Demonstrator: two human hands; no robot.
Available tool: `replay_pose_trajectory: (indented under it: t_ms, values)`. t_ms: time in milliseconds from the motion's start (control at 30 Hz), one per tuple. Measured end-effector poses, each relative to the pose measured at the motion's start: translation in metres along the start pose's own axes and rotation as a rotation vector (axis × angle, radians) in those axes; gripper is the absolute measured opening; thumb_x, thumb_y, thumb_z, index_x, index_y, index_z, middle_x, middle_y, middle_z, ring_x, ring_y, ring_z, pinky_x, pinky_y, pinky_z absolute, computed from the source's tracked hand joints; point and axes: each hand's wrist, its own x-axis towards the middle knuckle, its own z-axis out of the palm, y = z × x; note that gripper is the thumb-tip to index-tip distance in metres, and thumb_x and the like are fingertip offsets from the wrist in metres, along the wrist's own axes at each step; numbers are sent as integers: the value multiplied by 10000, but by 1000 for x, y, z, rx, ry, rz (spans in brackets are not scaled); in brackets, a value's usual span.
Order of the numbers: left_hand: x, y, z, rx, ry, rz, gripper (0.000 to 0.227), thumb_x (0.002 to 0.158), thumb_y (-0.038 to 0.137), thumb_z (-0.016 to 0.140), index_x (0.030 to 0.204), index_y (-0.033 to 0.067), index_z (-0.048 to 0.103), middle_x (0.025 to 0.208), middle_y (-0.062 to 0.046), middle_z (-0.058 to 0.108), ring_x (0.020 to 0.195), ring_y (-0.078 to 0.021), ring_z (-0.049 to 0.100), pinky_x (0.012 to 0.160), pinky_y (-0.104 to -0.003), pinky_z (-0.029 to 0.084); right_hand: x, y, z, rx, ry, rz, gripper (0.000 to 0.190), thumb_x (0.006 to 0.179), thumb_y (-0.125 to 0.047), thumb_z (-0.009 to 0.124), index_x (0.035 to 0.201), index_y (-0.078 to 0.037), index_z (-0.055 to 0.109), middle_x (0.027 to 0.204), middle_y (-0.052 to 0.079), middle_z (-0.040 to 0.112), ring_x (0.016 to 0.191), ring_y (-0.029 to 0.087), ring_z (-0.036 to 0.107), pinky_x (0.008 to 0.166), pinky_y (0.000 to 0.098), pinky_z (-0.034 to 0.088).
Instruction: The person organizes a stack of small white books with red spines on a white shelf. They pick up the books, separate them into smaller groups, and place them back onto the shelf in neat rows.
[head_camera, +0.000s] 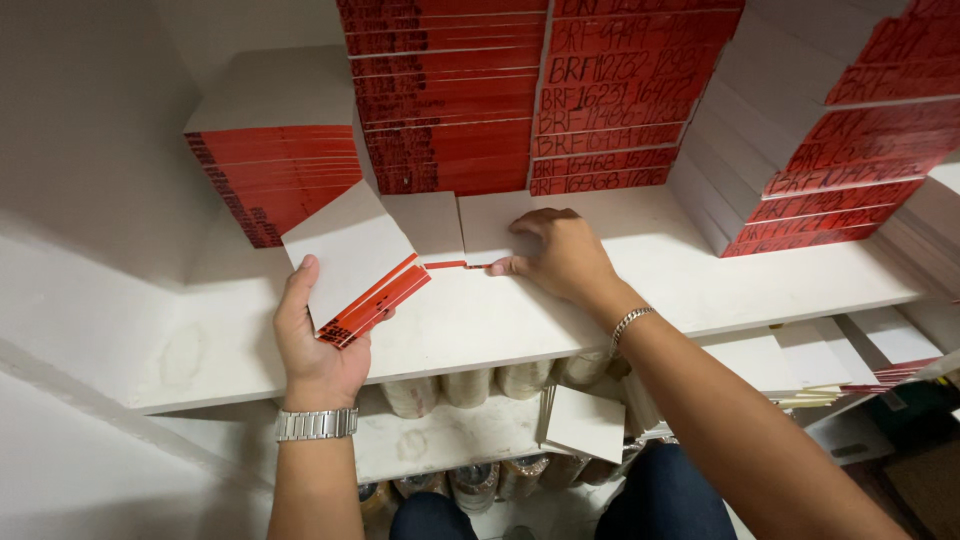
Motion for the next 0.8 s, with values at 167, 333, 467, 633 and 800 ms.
replay_pose_trajectory:
  t_ms: [167, 333, 467, 633, 800]
  values:
    - [0, -1, 1, -23, 15, 18, 196, 857, 293, 738, 970, 141, 690, 1035, -111, 768, 880, -357, 742, 701, -544, 609, -5, -16, -7, -24, -51, 49, 614, 851, -542, 769, 1275, -103, 710, 1322, 183, 669, 1266, 441, 606, 1016, 524, 528]
    - [-4, 5, 3, -4, 9, -9, 255, 832, 322, 753, 979, 121, 693, 957, -119, 762, 788, -357, 737, 590, -535, 612, -11, -30, -14, -60, -93, 43, 517, 914, -486, 721, 1299, -141, 707, 1358, 155, 657, 1285, 426, 598, 1022, 527, 516]
    - [2, 1, -1, -2, 4, 5, 289, 837, 317, 739, 1030, 107, 693, 1002, -128, 760, 833, -364, 741, 633, -562, 617, -8, -32, -13, -95, -109, 26, 448, 955, -445, 663, 1307, -170, 702, 1384, 141, 646, 1307, 411, 587, 1044, 519, 507]
    - [12, -2, -4, -48, 23, 16, 303, 849, 278, 730, 1084, 91, 692, 1078, -127, 760, 935, -359, 744, 783, -575, 611, -4, -26, -15, -47, -155, -6, 426, 934, -384, 691, 1310, -184, 698, 1379, 125, 659, 1305, 408, 593, 1059, 529, 494]
    - [28, -7, -14, -147, 12, 105, 389, 848, 289, 721, 1203, 131, 693, 1231, -118, 743, 1094, -363, 733, 976, -579, 578, 10, -7, -3, 14, -140, 18, 619, 868, -475, 763, 1394, -174, 633, 1450, 148, 598, 1387, 403, 521, 1122, 542, 450]
